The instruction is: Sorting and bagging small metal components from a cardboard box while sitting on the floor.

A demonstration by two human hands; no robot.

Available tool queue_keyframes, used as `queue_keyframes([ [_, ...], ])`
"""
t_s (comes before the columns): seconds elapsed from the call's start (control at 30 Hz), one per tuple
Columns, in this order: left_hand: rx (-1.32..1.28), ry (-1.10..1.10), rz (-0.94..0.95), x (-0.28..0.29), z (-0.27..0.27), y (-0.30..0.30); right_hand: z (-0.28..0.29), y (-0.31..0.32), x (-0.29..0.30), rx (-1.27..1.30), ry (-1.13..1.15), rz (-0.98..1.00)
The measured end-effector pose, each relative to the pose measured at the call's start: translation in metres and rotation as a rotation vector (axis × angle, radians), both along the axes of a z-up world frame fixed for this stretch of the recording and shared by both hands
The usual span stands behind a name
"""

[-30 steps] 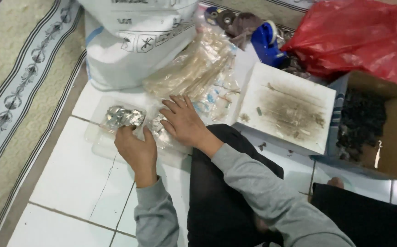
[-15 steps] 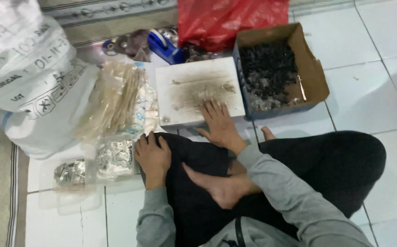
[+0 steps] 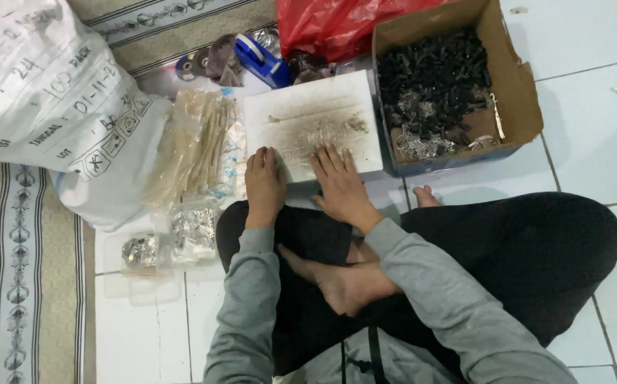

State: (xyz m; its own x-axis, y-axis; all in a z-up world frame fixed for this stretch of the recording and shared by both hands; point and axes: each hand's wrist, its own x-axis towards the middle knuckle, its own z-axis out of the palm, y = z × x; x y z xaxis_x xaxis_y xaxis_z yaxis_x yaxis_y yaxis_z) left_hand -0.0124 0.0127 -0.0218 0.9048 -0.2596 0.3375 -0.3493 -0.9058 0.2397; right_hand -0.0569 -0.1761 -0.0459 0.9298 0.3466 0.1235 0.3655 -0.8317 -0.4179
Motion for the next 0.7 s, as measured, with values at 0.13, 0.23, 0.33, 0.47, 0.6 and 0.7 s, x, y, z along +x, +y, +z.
queue_keyframes([
  [0.13, 0.102, 0.121, -0.009, -0.003, 0.004, -0.021, 0.015, -0.002, 0.002, -0.055, 0.083, -0.025],
  [0.23, 0.419, 0.093, -0.034, -0.032, 0.006, -0.036, 0.011, 0.002, 0.004, -0.093, 0.129, -0.042],
  [0.33, 0.599, 0.028, -0.046, -0.046, 0.015, -0.041, 0.008, 0.006, 0.007, -0.106, 0.168, -0.072],
  [0.47, 0.367, -0.082, -0.135, -0.049, 0.017, -0.037, 0.001, 0.006, 0.006, -0.021, 0.041, -0.073],
  [0.6, -0.052, -0.018, -0.098, -0.055, 0.020, -0.049, 0.009, -0.002, 0.007, 0.211, 0.046, -0.037],
  [0.7, -0.637, 0.227, 0.060, -0.050, 0.025, -0.075, 0.023, -0.011, 0.017, 0.700, 0.222, -0.088],
])
